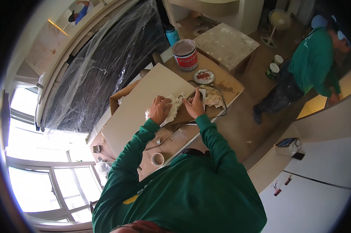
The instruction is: The person wipes a beige cabinet door with a cloth, then picks up a sanding block and sands the hinges and edges of the door on a workbench.
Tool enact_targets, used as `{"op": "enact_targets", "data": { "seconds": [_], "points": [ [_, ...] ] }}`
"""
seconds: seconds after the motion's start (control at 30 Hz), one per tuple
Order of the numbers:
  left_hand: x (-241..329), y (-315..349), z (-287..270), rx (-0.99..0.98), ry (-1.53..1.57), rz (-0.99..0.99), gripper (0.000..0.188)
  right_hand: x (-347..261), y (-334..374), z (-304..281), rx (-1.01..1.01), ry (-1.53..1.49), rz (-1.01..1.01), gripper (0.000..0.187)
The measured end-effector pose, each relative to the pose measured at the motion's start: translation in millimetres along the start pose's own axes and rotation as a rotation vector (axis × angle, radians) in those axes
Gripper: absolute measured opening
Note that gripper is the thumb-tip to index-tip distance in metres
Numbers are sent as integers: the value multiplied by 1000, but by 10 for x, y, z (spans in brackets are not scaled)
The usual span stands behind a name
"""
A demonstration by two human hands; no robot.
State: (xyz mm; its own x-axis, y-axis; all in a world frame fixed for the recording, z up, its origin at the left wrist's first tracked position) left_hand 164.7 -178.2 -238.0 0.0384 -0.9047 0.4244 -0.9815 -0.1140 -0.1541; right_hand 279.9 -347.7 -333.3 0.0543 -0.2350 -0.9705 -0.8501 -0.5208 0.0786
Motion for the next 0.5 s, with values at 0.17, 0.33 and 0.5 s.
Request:
{"op": "enact_targets", "data": {
  "seconds": [0.17, 0.33, 0.5],
  "points": [
    [46, -365, 138, 61, -22, 58, 19, 146, -454, -120, 0, -94, 56, 95],
    [-46, -373, 126, -23, 29, 165, 21, -5, -373, -129, -67, -117, 46, 68],
    [-76, -95, -51, -145, -65, 195, 30, 191, -443, -74, -20, -126, -36, 66]
  ]
}}
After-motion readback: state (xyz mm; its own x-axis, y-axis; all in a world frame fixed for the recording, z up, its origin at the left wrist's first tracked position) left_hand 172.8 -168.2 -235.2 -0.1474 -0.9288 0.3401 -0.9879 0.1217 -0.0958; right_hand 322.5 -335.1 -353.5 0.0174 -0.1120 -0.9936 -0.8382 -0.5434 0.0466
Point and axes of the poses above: each hand's wrist, its own y-axis away from the middle knuckle, its own z-axis out of the palm, x = y × z, the point moved 5 cm from there along -y, towards the middle knuckle, and after that the axes turned 10 degrees about -x, right-handed, at the moved point
